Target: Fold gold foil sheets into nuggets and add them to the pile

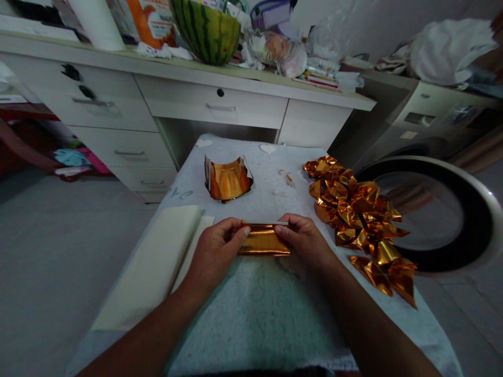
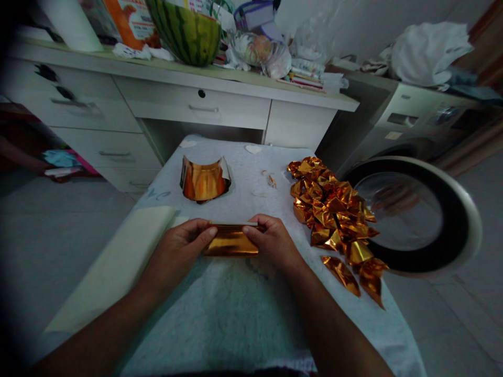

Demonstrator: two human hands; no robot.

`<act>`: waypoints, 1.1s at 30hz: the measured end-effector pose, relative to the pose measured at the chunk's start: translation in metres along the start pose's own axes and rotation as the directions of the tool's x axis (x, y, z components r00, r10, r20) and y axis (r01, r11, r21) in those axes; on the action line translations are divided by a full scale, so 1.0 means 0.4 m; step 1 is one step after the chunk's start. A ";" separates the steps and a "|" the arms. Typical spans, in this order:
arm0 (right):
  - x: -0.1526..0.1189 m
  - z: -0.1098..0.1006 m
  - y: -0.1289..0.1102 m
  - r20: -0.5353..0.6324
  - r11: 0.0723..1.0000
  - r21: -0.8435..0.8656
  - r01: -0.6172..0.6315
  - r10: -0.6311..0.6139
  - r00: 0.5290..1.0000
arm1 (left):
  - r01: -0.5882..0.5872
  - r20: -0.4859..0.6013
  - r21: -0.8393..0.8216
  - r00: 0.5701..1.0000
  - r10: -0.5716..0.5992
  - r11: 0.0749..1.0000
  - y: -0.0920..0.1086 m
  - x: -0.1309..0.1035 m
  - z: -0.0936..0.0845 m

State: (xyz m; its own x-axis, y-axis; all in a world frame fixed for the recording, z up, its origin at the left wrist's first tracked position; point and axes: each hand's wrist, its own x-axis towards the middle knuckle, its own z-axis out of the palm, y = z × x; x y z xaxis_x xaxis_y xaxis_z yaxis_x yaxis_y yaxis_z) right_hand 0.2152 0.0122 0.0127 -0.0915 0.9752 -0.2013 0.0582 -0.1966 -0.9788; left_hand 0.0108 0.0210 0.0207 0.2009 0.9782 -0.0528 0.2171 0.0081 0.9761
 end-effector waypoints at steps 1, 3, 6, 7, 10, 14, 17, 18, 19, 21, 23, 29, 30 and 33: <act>-0.001 0.001 0.000 -0.006 1.000 0.005 0.000 0.000 1.000 | -0.004 -0.001 0.006 1.000 0.004 1.000 0.000 0.000 0.000; -0.003 0.004 -0.002 -0.015 1.000 0.011 0.006 -0.006 1.000 | -0.008 -0.002 0.010 1.000 0.008 1.000 0.000 -0.001 -0.001; -0.005 0.004 -0.006 -0.010 1.000 0.006 0.008 -0.008 1.000 | -0.013 -0.003 0.007 1.000 0.013 1.000 -0.001 -0.001 -0.002; -0.005 0.003 -0.007 -0.007 1.000 0.001 0.006 -0.006 1.000 | -0.016 -0.007 0.008 1.000 0.016 1.000 -0.001 -0.001 -0.002; -0.005 0.002 -0.006 0.003 1.000 0.011 0.002 -0.002 1.000 | -0.010 -0.007 0.004 1.000 0.010 1.000 -0.001 -0.001 -0.001; -0.005 0.001 0.000 0.007 0.999 0.041 0.016 -0.016 1.000 | -0.001 -0.006 -0.043 1.000 0.001 0.999 -0.001 -0.002 0.001; -0.006 0.002 0.000 0.009 0.998 0.054 0.021 -0.021 1.000 | -0.005 -0.010 -0.050 1.000 0.005 0.999 -0.003 -0.002 0.002; -0.006 0.003 -0.001 0.011 0.998 0.054 0.017 -0.018 1.000 | -0.004 -0.011 -0.050 1.000 0.003 0.999 -0.004 -0.003 0.002; -0.007 0.003 -0.003 0.011 0.999 0.052 0.011 -0.012 1.000 | -0.003 -0.012 -0.053 1.000 0.002 0.999 -0.004 -0.003 0.002; -0.008 0.004 -0.007 0.010 0.999 0.041 0.003 -0.003 1.000 | -0.001 -0.012 -0.063 1.000 0.000 0.998 -0.005 -0.003 0.002; -0.009 0.005 -0.009 0.009 0.999 0.039 -0.003 0.002 1.000 | -0.001 -0.012 -0.063 1.000 0.001 0.998 -0.005 -0.003 0.002; -0.009 0.005 -0.004 0.005 0.999 0.051 0.003 -0.003 1.000 | 0.002 -0.010 -0.050 1.000 -0.003 0.999 -0.002 -0.005 0.001; -0.008 0.004 -0.005 0.007 0.999 0.047 0.008 -0.008 1.000 | 0.004 -0.011 -0.049 1.000 -0.004 0.999 -0.001 -0.005 0.001; -0.007 0.003 -0.007 0.015 1.000 0.009 0.028 -0.028 0.999 | -0.012 -0.021 -0.033 1.000 0.012 0.999 -0.001 -0.006 0.001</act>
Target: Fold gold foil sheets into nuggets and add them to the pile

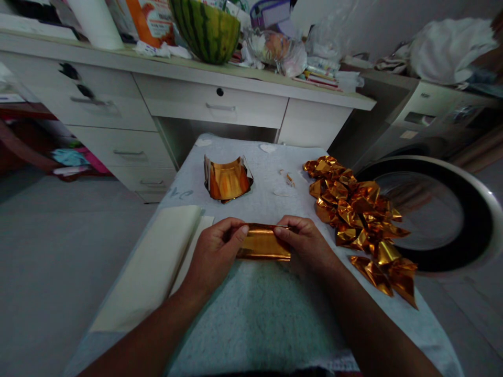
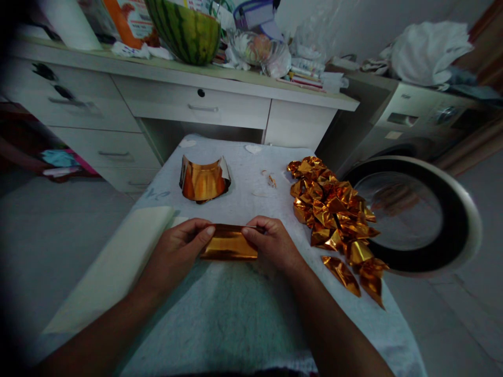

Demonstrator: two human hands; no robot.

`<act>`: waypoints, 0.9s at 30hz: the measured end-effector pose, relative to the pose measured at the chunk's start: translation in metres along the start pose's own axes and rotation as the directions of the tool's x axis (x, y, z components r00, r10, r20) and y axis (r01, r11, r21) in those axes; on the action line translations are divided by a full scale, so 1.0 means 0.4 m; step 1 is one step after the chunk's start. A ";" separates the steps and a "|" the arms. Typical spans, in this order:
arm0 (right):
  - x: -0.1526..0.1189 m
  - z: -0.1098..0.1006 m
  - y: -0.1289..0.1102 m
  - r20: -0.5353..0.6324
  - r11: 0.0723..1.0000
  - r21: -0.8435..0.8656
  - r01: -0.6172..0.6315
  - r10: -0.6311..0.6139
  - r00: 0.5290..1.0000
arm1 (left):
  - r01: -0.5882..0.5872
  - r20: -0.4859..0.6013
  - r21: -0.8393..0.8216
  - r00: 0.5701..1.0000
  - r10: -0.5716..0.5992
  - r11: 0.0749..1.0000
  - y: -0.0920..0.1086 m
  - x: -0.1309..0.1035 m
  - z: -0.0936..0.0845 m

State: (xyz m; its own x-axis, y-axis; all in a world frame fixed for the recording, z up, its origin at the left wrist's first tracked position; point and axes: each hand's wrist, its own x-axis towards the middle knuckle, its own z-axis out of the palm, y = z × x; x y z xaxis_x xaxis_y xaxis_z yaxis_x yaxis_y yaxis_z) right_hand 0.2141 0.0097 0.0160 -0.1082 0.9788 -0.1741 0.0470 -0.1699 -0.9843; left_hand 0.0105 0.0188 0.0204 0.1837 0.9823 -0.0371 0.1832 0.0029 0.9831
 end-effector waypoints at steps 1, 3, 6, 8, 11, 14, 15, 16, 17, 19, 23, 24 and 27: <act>0.000 0.000 -0.001 0.002 1.000 -0.013 0.006 -0.006 1.000 | -0.007 -0.008 0.011 1.000 0.007 1.000 0.000 0.000 0.000; 0.001 0.000 0.000 0.005 1.000 -0.020 0.006 -0.006 1.000 | -0.015 -0.022 0.033 1.000 0.016 0.999 0.001 0.000 0.000; 0.001 0.000 0.004 0.007 1.000 -0.005 -0.015 0.015 1.000 | 0.002 -0.007 0.049 1.000 -0.002 0.999 0.001 0.000 -0.001; 0.001 -0.001 0.006 0.009 1.000 -0.004 -0.012 0.012 1.000 | 0.010 0.003 0.061 1.000 -0.010 0.998 0.002 0.000 -0.002; 0.001 -0.002 0.003 0.004 1.000 -0.015 0.025 -0.025 1.000 | 0.004 0.001 0.082 1.000 -0.004 0.997 0.003 0.000 -0.003; 0.001 -0.001 -0.003 0.008 0.999 -0.031 0.043 -0.043 0.999 | 0.006 0.006 0.096 1.000 -0.007 0.995 0.000 0.002 -0.001; 0.001 0.000 -0.004 0.013 0.998 -0.037 0.042 -0.041 0.999 | 0.010 0.004 0.100 1.000 -0.010 0.995 -0.003 0.003 0.000; 0.002 0.001 -0.002 0.016 0.998 -0.045 0.038 -0.037 0.999 | 0.012 -0.001 0.104 1.000 -0.012 0.994 -0.007 0.004 0.002; 0.003 0.001 0.000 0.017 0.998 -0.059 0.034 -0.033 0.999 | 0.013 -0.009 0.117 1.000 -0.012 0.993 -0.011 0.005 0.003; 0.005 0.001 0.007 0.008 0.990 -0.134 0.042 -0.041 0.999 | 0.004 -0.025 0.183 1.000 0.001 0.983 -0.020 0.006 0.006; 0.008 0.002 0.016 -0.059 0.863 -0.484 0.141 -0.193 0.979 | -0.058 -0.009 0.448 0.998 0.070 0.892 -0.025 0.008 0.008; 0.008 0.003 0.016 -0.062 0.805 -0.572 0.156 -0.232 0.971 | -0.087 0.003 0.523 0.995 0.100 0.848 -0.024 0.008 0.008; 0.009 0.011 0.016 -0.034 0.669 -0.727 0.156 -0.262 0.964 | -0.140 0.034 0.723 0.985 0.167 0.677 -0.022 0.012 0.013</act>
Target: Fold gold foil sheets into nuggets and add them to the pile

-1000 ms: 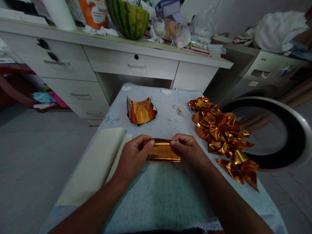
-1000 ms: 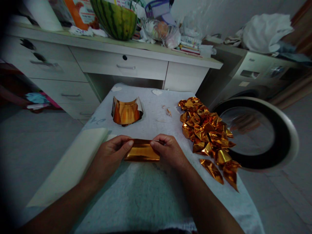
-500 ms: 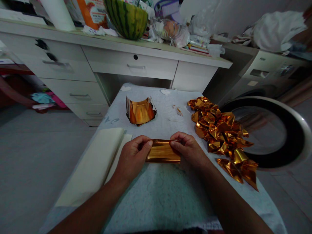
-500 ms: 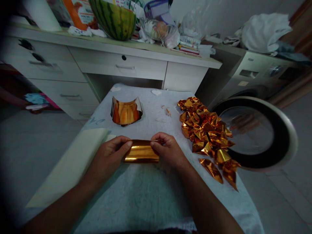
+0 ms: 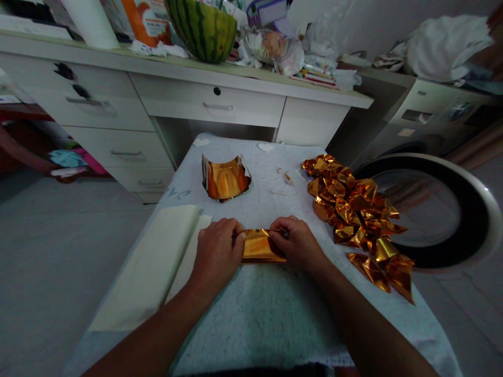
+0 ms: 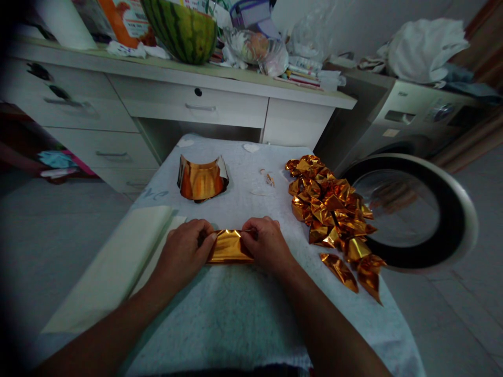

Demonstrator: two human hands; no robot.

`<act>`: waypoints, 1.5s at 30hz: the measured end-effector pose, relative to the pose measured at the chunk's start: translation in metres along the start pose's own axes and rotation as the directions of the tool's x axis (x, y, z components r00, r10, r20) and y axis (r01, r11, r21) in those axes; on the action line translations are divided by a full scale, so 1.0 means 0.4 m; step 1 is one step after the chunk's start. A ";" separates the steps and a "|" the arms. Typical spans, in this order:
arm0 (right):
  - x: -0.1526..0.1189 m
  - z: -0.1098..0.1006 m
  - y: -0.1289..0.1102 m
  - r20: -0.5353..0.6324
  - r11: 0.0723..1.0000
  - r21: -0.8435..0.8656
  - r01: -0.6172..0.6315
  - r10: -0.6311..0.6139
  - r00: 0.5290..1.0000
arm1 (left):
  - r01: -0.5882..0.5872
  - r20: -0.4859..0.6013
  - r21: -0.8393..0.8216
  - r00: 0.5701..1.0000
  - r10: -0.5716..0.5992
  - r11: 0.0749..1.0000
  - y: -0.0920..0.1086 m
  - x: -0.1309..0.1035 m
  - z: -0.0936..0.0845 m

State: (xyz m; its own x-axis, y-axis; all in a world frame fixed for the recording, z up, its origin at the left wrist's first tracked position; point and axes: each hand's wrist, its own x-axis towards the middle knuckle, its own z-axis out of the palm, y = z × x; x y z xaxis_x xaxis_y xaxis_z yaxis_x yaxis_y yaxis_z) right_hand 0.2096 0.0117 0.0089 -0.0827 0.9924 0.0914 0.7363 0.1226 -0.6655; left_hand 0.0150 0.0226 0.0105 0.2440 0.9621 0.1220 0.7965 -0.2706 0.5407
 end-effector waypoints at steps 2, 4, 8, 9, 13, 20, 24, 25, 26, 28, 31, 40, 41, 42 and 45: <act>0.001 0.006 -0.004 0.009 0.998 -0.064 -0.005 0.005 1.000 | -0.011 0.001 0.121 1.000 0.011 0.993 0.002 0.002 0.004; 0.002 0.013 -0.004 -0.002 0.994 -0.109 -0.016 0.016 1.000 | -0.015 0.006 0.193 1.000 0.014 0.981 0.002 0.003 0.008; 0.004 0.026 0.002 -0.033 0.992 -0.121 -0.038 0.034 0.999 | -0.020 0.009 0.267 1.000 0.018 0.963 0.005 0.000 0.011; 0.004 0.028 0.004 -0.039 0.992 -0.119 -0.041 0.036 0.999 | -0.023 0.010 0.284 1.000 0.021 0.959 0.006 -0.002 0.012; 0.005 0.032 0.007 -0.043 0.991 -0.130 -0.042 0.037 0.998 | -0.027 -0.084 0.335 0.995 0.059 0.942 0.014 -0.005 0.017; 0.003 0.033 0.003 -0.064 0.984 -0.162 -0.072 0.062 0.996 | -0.382 0.176 0.300 0.923 0.342 0.874 0.002 0.001 0.016; 0.002 0.035 0.007 -0.074 0.983 -0.171 -0.069 0.057 0.996 | -0.408 0.239 0.342 0.909 0.342 0.846 0.022 -0.011 0.012; 0.002 0.035 0.008 -0.076 0.982 -0.176 -0.069 0.057 0.996 | -0.405 0.245 0.365 0.910 0.333 0.838 0.032 -0.016 0.014; 0.003 0.034 0.008 -0.076 0.981 -0.180 -0.070 0.057 0.995 | -0.394 0.237 0.389 0.916 0.322 0.833 0.042 -0.022 0.017; 0.003 0.032 0.006 -0.073 0.980 -0.186 -0.074 0.062 0.995 | -0.370 0.201 0.449 0.929 0.311 0.813 0.059 -0.033 0.026; 0.003 0.028 0.002 -0.073 0.980 -0.180 -0.079 0.067 0.995 | -0.379 0.167 0.487 0.925 0.343 0.787 0.067 -0.041 0.041; -0.001 0.003 0.009 -0.034 0.989 -0.122 -0.085 0.081 0.996 | -0.477 0.180 0.330 0.879 0.442 0.815 0.051 -0.038 0.080; -0.002 -0.001 0.010 -0.028 0.989 -0.122 -0.085 0.082 0.996 | -0.485 0.185 0.330 0.875 0.448 0.810 0.051 -0.040 0.081; -0.003 -0.005 0.010 -0.020 0.989 -0.121 -0.083 0.081 0.997 | -0.495 0.187 0.339 0.869 0.458 0.800 0.051 -0.041 0.082; -0.004 -0.016 0.011 0.004 0.991 -0.118 -0.057 0.058 0.998 | -0.517 0.200 0.378 0.855 0.478 0.768 0.051 -0.042 0.081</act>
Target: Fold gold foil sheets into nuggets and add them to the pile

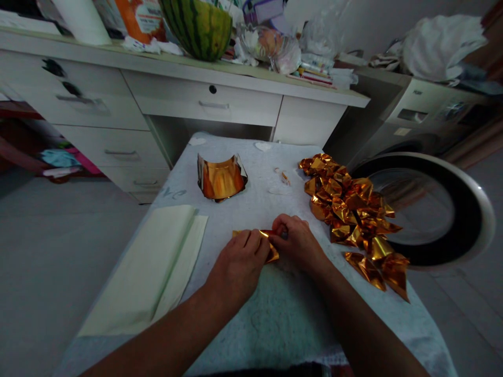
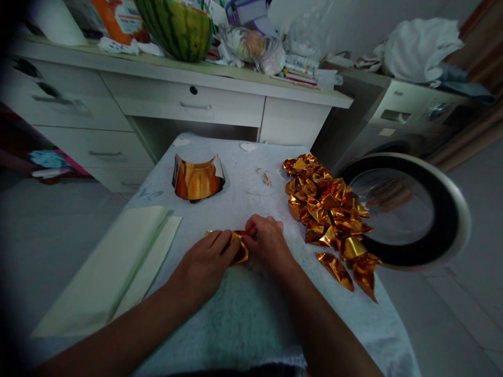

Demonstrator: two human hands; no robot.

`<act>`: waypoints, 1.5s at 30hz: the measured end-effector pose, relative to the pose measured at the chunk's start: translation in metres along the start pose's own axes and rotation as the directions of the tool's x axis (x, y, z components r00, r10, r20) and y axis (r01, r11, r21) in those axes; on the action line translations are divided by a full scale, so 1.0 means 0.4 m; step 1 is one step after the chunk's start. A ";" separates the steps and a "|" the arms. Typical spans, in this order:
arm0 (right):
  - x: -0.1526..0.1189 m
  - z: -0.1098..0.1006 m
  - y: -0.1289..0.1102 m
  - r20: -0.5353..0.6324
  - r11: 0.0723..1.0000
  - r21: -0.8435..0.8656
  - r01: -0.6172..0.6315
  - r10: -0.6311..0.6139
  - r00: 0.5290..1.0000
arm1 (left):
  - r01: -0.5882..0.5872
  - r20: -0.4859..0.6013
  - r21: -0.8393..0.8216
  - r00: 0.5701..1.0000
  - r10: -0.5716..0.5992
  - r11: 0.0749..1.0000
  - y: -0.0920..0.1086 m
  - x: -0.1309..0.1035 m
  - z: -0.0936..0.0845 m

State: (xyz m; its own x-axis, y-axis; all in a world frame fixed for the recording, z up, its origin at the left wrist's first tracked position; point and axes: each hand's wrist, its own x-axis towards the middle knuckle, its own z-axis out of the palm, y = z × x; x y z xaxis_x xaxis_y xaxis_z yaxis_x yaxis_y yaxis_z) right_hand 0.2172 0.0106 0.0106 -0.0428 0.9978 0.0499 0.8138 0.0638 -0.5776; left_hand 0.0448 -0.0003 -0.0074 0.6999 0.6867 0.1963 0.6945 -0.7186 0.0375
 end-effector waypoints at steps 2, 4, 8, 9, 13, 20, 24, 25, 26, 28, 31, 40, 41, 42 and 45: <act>-0.001 -0.006 0.004 0.011 0.999 -0.007 0.039 -0.038 0.999 | 0.004 0.019 0.019 1.000 -0.004 1.000 0.001 -0.001 -0.003; -0.001 -0.012 0.010 0.024 0.996 -0.022 0.081 -0.080 0.996 | 0.003 0.036 0.019 0.999 -0.004 1.000 0.003 -0.001 -0.006; -0.003 -0.018 0.022 0.064 0.991 -0.040 0.129 -0.126 0.990 | 0.007 0.030 0.011 1.000 -0.007 1.000 0.011 -0.002 -0.009; -0.003 -0.019 0.025 0.079 0.990 -0.039 0.136 -0.133 0.988 | 0.013 0.028 0.009 1.000 -0.013 1.000 0.013 -0.002 -0.009; -0.002 -0.024 0.028 0.129 0.989 -0.025 0.145 -0.141 0.982 | 0.020 0.044 -0.006 0.999 -0.020 1.000 0.017 -0.003 -0.010; -0.003 -0.031 0.016 0.105 0.999 -0.010 0.044 -0.043 0.994 | -0.017 0.024 -0.009 1.000 0.017 1.000 0.016 -0.010 -0.001; -0.003 -0.025 0.022 0.058 0.999 0.049 -0.006 0.003 0.998 | -0.013 0.022 -0.015 1.000 0.013 1.000 0.017 -0.007 -0.007; -0.002 -0.023 0.025 0.055 0.999 0.048 0.004 -0.007 0.998 | -0.016 0.013 -0.020 1.000 0.016 1.000 0.017 -0.006 -0.008; -0.002 -0.022 0.027 0.053 0.999 0.038 0.021 -0.023 0.998 | -0.018 0.001 -0.030 1.000 0.018 0.999 0.017 -0.005 -0.008; 0.000 -0.020 0.030 0.041 0.998 0.003 0.057 -0.057 0.998 | -0.030 -0.018 -0.063 0.999 0.029 0.998 0.017 -0.004 -0.003; 0.001 -0.021 0.032 0.027 0.996 -0.025 0.091 -0.090 0.996 | -0.056 -0.054 -0.084 0.997 0.052 0.995 0.016 -0.007 0.015; 0.001 -0.043 0.045 0.115 0.988 0.004 0.154 -0.154 0.981 | -0.097 -0.062 -0.008 0.993 0.097 0.995 0.017 -0.013 0.025; 0.001 -0.046 0.047 0.129 0.987 0.010 0.160 -0.160 0.979 | -0.099 -0.059 -0.009 0.993 0.098 0.995 0.017 -0.013 0.023; 0.001 -0.049 0.049 0.142 0.985 0.017 0.169 -0.170 0.975 | -0.100 -0.056 -0.010 0.994 0.099 0.995 0.017 -0.012 0.022; 0.000 -0.058 0.052 0.182 0.981 0.034 0.190 -0.193 0.964 | -0.092 -0.046 -0.002 0.995 0.092 0.996 0.018 -0.011 0.018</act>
State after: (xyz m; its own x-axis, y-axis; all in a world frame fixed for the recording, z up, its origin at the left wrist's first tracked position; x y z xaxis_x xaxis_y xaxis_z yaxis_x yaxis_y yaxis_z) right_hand 0.2477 0.0116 0.0177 -0.3035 0.9528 0.0114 0.7706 0.2525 -0.5851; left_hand 0.0480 -0.0076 -0.0151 0.7522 0.6123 0.2437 0.6269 -0.7788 0.0216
